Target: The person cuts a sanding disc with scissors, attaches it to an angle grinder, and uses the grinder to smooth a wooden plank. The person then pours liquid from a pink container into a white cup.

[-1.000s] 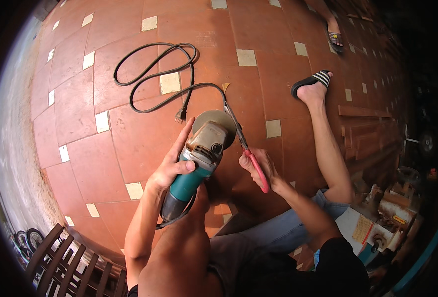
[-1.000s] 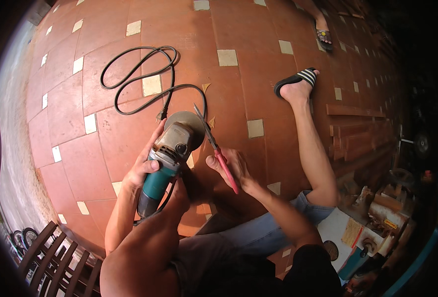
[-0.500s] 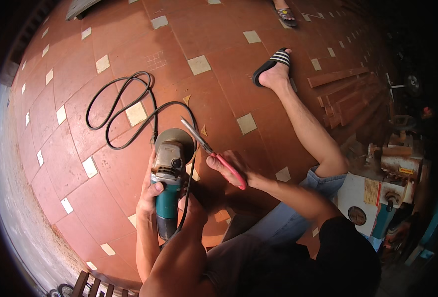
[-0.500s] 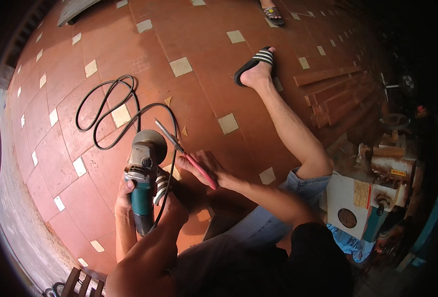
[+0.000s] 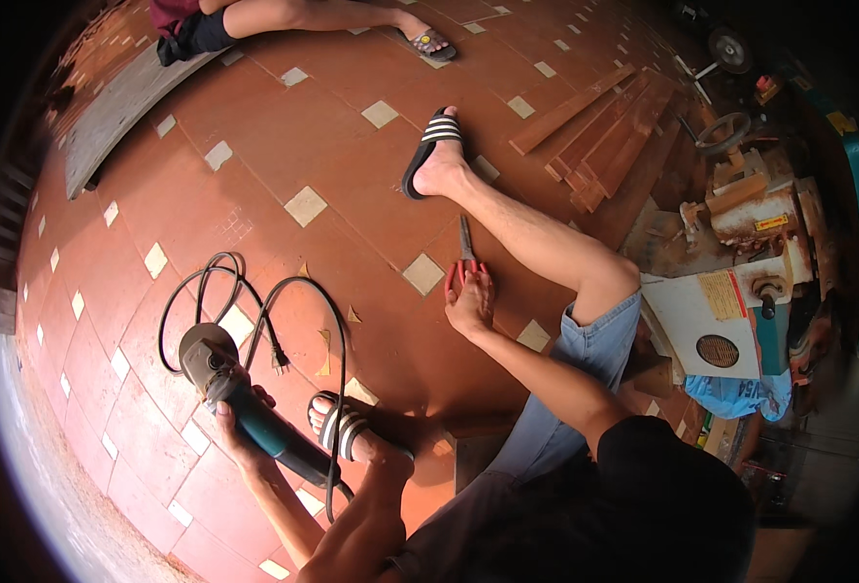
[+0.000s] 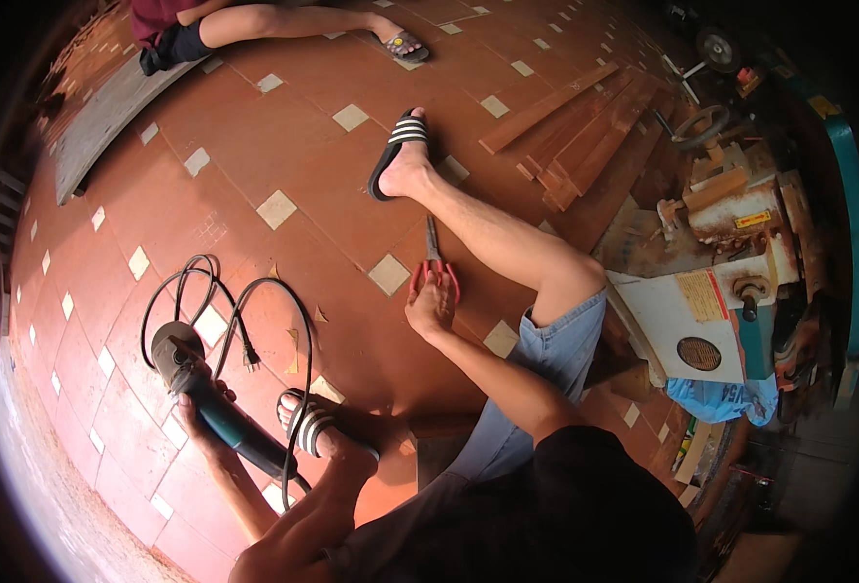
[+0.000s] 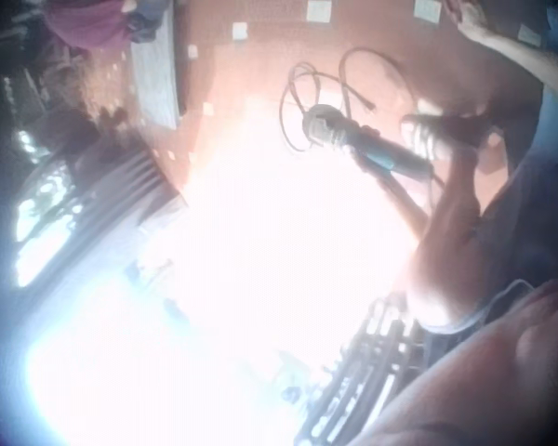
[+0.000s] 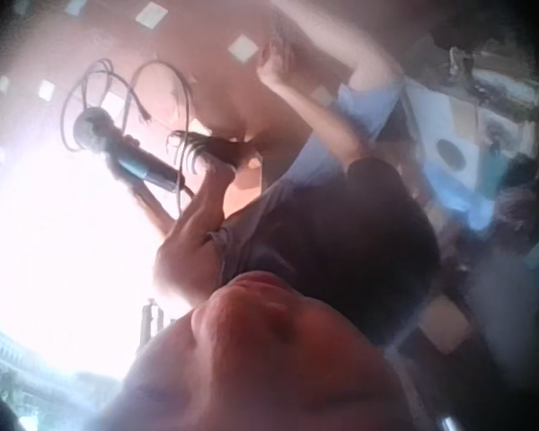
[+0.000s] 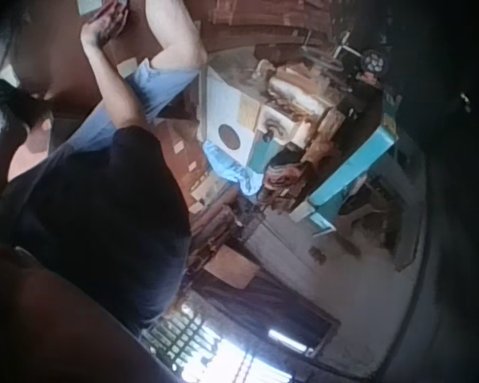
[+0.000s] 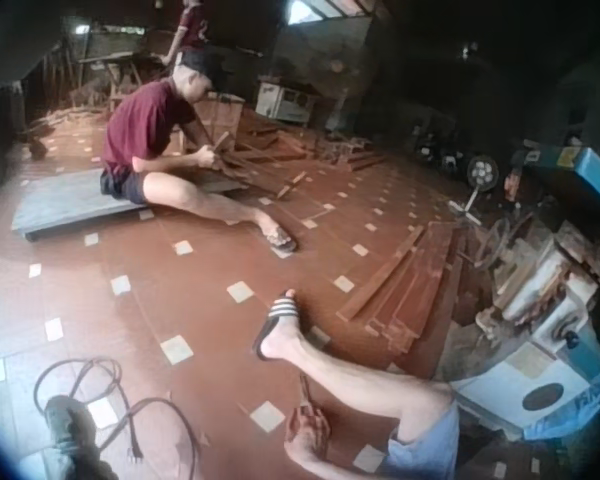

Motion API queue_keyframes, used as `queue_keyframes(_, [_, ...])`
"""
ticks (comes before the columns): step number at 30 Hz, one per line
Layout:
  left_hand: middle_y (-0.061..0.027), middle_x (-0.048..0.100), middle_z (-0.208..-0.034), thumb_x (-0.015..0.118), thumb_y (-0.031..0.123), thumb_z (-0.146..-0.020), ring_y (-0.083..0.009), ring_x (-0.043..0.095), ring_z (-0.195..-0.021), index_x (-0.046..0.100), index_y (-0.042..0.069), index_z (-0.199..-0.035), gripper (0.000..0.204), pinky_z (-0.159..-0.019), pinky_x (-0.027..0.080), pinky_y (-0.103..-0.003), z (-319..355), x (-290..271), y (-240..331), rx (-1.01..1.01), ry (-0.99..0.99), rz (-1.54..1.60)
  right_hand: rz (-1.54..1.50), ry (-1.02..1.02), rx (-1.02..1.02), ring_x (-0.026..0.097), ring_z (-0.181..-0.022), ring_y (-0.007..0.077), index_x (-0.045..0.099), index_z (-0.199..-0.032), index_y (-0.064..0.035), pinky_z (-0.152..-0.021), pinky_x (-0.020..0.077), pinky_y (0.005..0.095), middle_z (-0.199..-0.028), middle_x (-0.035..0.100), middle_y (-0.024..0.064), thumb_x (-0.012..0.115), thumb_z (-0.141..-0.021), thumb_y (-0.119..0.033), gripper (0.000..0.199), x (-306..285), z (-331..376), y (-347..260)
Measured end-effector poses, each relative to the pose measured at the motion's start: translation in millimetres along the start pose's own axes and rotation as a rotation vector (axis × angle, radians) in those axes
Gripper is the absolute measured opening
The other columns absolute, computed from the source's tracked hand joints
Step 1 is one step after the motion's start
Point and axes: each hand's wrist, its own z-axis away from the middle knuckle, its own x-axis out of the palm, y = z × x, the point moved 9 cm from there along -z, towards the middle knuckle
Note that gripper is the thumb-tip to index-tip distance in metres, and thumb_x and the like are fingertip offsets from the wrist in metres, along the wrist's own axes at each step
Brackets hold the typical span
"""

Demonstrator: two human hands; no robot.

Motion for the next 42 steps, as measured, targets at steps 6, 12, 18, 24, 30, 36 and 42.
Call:
queue_keyframes(6, [-0.0188, 0.065, -0.112, 0.078, 0.02, -0.09, -0.0273, 0.071, -0.088, 0.024, 0.009, -0.15, 0.081, -0.076, 0.062, -0.038, 0, 47, 111, 0.473, 0.271, -0.123, -0.861, -0.809, -0.643, 0.062, -0.123, 0.0353, 0.054, -0.137, 0.0042, -0.106, 0.0479, 0.0429, -0.131, 0.063, 0.0236, 0.082, -0.084, -0.048, 0.079, -52, 147, -229])
queue_keyframes(12, [-0.0182, 0.032, -0.147, 0.093, 0.017, -0.076, -0.0297, 0.057, -0.122, 0.01, 0.005, -0.154, 0.115, -0.1, 0.054, -0.041, 30, 106, 195, 0.892, 0.46, -0.532, -0.843, -0.989, -0.758, 0.068, -0.099, 0.0235, 0.053, -0.125, 0.0022, -0.088, 0.0543, 0.0396, -0.105, 0.069, 0.0141, 0.086, -0.071, -0.021, 0.067, -103, 187, -374])
queue_keyframes(18, [-0.0247, 0.053, -0.135, 0.079, 0.038, -0.087, -0.0341, 0.061, -0.122, 0.012, -0.001, -0.158, 0.105, -0.099, 0.055, -0.044, 11, 89, 186, 0.458, -0.108, -0.083, -1.279, -1.506, -0.918, 0.066, -0.088, 0.0188, 0.064, -0.108, 0.0011, -0.078, 0.0558, 0.033, -0.094, 0.066, 0.0073, 0.085, -0.067, -0.031, 0.057, -166, 204, -430])
queue_keyframes(24, [-0.0161, 0.069, -0.104, 0.072, 0.04, -0.093, -0.0223, 0.069, -0.09, 0.059, -0.003, -0.119, 0.051, -0.08, 0.057, -0.035, 3, 105, 196, 0.305, -0.001, -0.291, -1.147, -1.491, -0.771, 0.068, -0.089, 0.0212, 0.059, -0.118, 0.003, -0.077, 0.0567, 0.0332, -0.097, 0.067, 0.0102, 0.087, -0.066, -0.033, 0.069, -174, 195, -431])
queue_keyframes(30, [-0.0106, 0.065, -0.111, 0.073, 0.055, -0.092, -0.0164, 0.063, -0.102, 0.056, 0.0, -0.128, 0.069, -0.085, 0.052, -0.032, 36, 92, 214, 0.587, 0.1, -0.538, -0.995, -1.099, -0.929, 0.068, -0.088, 0.0189, 0.059, -0.114, 0.003, -0.08, 0.0562, 0.0346, -0.097, 0.068, 0.0097, 0.087, -0.065, -0.015, 0.06, -186, 215, -442])
queue_keyframes(36, [-0.0148, 0.056, -0.137, 0.052, 0.087, -0.083, -0.0242, 0.053, -0.132, 0.013, 0.007, -0.165, 0.121, -0.109, 0.042, -0.041, 64, 126, 125, 0.443, -0.446, 0.031, -1.521, -1.047, -0.895, 0.057, -0.07, 0.0097, 0.061, -0.097, -0.0052, -0.064, 0.0505, 0.0262, -0.083, 0.058, -0.0007, 0.08, -0.078, -0.013, 0.028, -263, 196, -476])
queue_keyframes(42, [0.0059, 0.056, -0.073, 0.081, 0.028, -0.092, -0.0039, 0.048, -0.071, 0.065, 0.006, -0.08, 0.029, -0.065, 0.041, -0.025, 107, 82, 111, 0.293, -0.282, -0.613, -1.448, -0.718, -1.047, 0.063, -0.072, 0.0124, 0.063, -0.098, -0.0025, -0.068, 0.0538, 0.0287, -0.083, 0.065, 0.0039, 0.079, -0.078, -0.016, 0.029, -334, 129, -513])
